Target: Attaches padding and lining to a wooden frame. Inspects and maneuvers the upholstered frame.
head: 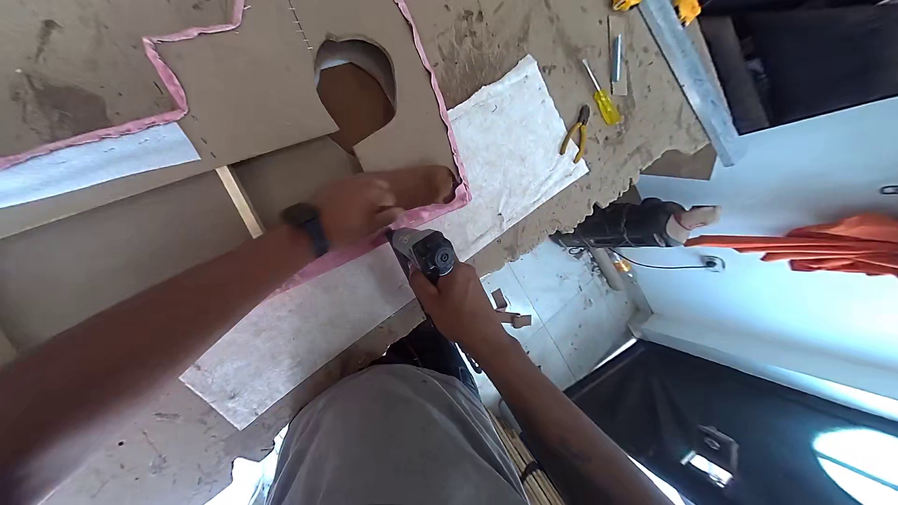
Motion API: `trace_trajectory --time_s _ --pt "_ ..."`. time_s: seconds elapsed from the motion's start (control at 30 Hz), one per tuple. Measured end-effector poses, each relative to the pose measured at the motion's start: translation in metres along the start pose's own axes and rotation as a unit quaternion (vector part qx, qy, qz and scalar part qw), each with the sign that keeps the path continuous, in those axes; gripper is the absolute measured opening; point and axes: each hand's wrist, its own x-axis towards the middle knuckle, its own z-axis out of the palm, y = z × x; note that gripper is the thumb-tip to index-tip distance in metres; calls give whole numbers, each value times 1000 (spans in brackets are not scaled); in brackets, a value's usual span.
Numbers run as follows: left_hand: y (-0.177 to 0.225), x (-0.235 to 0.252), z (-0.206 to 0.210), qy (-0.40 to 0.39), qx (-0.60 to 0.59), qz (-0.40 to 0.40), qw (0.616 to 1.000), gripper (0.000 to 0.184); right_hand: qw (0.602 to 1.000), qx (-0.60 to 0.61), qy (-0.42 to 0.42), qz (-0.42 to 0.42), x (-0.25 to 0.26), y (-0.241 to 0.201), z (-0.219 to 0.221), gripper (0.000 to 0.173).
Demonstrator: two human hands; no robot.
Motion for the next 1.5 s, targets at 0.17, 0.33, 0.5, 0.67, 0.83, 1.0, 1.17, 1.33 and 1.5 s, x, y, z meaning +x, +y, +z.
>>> trace_trajectory --time_s 0.17,0.33,0.5,0.67,0.83,1.0,1.17,1.33,1.5 --pt "16 -131 38 75 68 -122 987 45 1000 17 7 -6 2 7 9 30" --pt "30 -132 61 185 78 -149 968 23 999 47 20 17 0 8 15 30" --pt "-10 -99 25 -53 132 -24 990 58 998 59 18 26 -2 6 17 30" --pt "-45 -91 40 53 16 191 980 45 995 89 21 40 -3 5 19 26" --pt "-45 -97 40 111 5 152 982 44 992 110 7 54 -20 -14 24 21" --pt "-45 -94 37 101 -1 96 990 44 998 44 -3 44 -24 -34 34 23" --pt "-42 -92 35 88 11 75 993 46 999 30 2 30 -31 -50 41 25" --pt "-44 -90 33 75 15 71 994 46 1000 4 -16 14 -36 -66 60 26" --pt "-42 -87 30 52 28 51 997 46 988 113 -91 54 -37 -53 31 29"
